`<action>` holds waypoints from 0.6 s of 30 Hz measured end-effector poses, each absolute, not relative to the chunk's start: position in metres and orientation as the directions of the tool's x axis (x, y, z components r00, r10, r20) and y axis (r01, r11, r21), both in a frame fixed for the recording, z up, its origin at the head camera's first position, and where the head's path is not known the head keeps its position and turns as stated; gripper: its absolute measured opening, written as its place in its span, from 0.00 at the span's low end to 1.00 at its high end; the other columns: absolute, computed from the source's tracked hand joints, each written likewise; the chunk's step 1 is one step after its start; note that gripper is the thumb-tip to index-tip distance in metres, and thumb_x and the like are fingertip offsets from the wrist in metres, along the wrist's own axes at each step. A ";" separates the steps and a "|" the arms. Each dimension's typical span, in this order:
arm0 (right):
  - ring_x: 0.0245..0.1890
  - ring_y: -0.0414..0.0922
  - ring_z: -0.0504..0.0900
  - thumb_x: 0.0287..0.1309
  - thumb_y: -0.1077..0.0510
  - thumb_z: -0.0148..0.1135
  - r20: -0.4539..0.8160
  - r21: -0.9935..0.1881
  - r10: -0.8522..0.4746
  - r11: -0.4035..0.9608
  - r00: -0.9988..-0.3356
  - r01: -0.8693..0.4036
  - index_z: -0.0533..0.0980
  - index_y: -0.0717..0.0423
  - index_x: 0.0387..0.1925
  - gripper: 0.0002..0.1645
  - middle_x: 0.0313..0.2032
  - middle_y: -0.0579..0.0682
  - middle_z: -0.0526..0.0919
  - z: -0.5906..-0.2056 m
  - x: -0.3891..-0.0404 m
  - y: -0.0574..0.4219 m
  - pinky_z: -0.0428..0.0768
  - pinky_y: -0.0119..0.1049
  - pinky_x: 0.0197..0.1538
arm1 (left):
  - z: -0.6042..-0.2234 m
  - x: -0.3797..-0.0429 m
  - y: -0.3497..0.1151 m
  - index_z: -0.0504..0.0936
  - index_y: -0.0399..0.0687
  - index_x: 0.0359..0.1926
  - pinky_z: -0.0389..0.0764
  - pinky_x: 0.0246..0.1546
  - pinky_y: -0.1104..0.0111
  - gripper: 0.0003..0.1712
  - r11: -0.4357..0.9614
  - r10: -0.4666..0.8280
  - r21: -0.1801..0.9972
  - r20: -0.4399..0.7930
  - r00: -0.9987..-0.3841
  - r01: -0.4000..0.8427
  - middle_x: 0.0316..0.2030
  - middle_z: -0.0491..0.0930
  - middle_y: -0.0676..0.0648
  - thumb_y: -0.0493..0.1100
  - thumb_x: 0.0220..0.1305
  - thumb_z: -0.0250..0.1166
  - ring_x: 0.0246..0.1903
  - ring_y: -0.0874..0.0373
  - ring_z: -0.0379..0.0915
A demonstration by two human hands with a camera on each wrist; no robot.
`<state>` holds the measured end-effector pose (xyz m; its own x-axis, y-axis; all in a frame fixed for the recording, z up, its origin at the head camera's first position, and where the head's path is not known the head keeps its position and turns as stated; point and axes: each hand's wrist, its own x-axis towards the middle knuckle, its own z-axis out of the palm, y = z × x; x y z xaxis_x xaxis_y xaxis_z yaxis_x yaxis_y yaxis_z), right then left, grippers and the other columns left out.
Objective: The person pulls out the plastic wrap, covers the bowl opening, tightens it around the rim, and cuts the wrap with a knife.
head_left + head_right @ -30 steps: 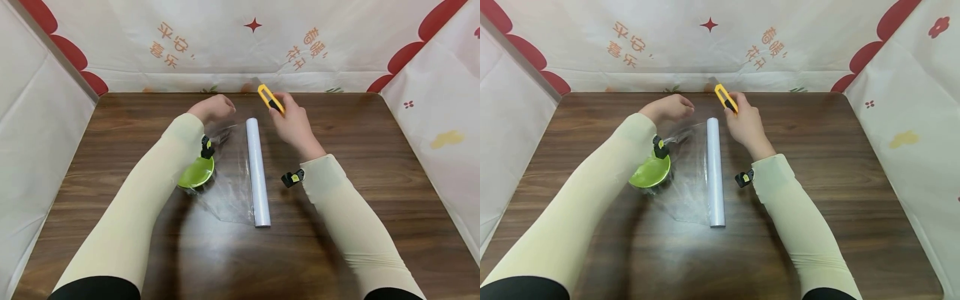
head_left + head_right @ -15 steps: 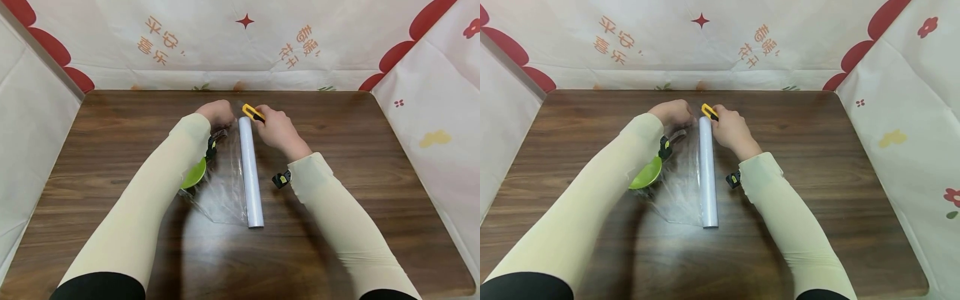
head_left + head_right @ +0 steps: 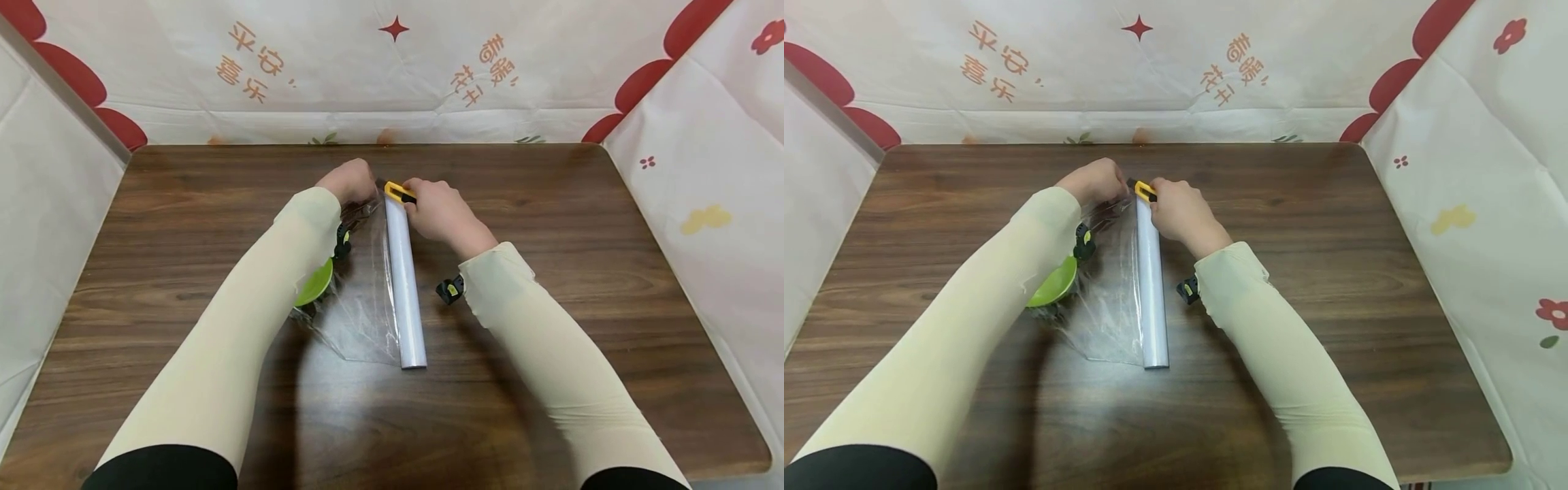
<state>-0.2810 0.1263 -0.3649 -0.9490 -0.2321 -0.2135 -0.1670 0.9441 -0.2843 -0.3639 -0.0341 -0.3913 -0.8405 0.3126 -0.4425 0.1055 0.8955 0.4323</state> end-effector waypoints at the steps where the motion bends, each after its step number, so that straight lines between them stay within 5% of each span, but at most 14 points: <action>1: 0.40 0.49 0.75 0.64 0.50 0.45 -0.216 -0.277 -0.236 0.945 -0.948 -0.172 0.62 0.50 0.63 0.26 0.57 0.53 0.73 -0.365 -0.281 0.126 0.75 0.40 0.34 | -0.391 -0.364 -0.034 0.64 0.48 0.15 0.59 0.18 0.69 0.19 0.896 0.316 0.431 -0.440 -0.841 0.111 0.13 0.54 0.53 0.41 0.63 0.50 0.17 0.59 0.53; 5: 0.47 0.50 0.75 0.65 0.50 0.44 -0.247 -0.250 -0.244 0.951 -0.938 -0.182 0.61 0.50 0.64 0.27 0.59 0.53 0.71 -0.364 -0.281 0.123 0.76 0.44 0.42 | -0.391 -0.363 -0.033 0.68 0.48 0.16 0.62 0.19 0.69 0.16 0.896 0.300 0.434 -0.440 -0.847 0.092 0.14 0.57 0.52 0.41 0.62 0.52 0.19 0.58 0.55; 13: 0.44 0.48 0.76 0.65 0.51 0.42 -0.287 -0.222 -0.253 0.956 -0.924 -0.193 0.59 0.51 0.65 0.27 0.57 0.54 0.72 -0.363 -0.279 0.119 0.76 0.42 0.41 | -0.392 -0.363 -0.032 0.75 0.44 0.24 0.66 0.22 0.69 0.13 0.896 0.278 0.440 -0.461 -0.843 0.055 0.22 0.65 0.49 0.41 0.63 0.50 0.23 0.56 0.61; 18: 0.41 0.48 0.77 0.65 0.52 0.42 -0.291 -0.195 -0.262 0.958 -0.920 -0.212 0.61 0.53 0.63 0.26 0.54 0.54 0.75 -0.359 -0.275 0.119 0.76 0.42 0.40 | -0.392 -0.362 -0.030 0.68 0.47 0.19 0.63 0.19 0.69 0.16 0.897 0.285 0.436 -0.450 -0.846 0.070 0.17 0.61 0.50 0.41 0.65 0.47 0.19 0.57 0.57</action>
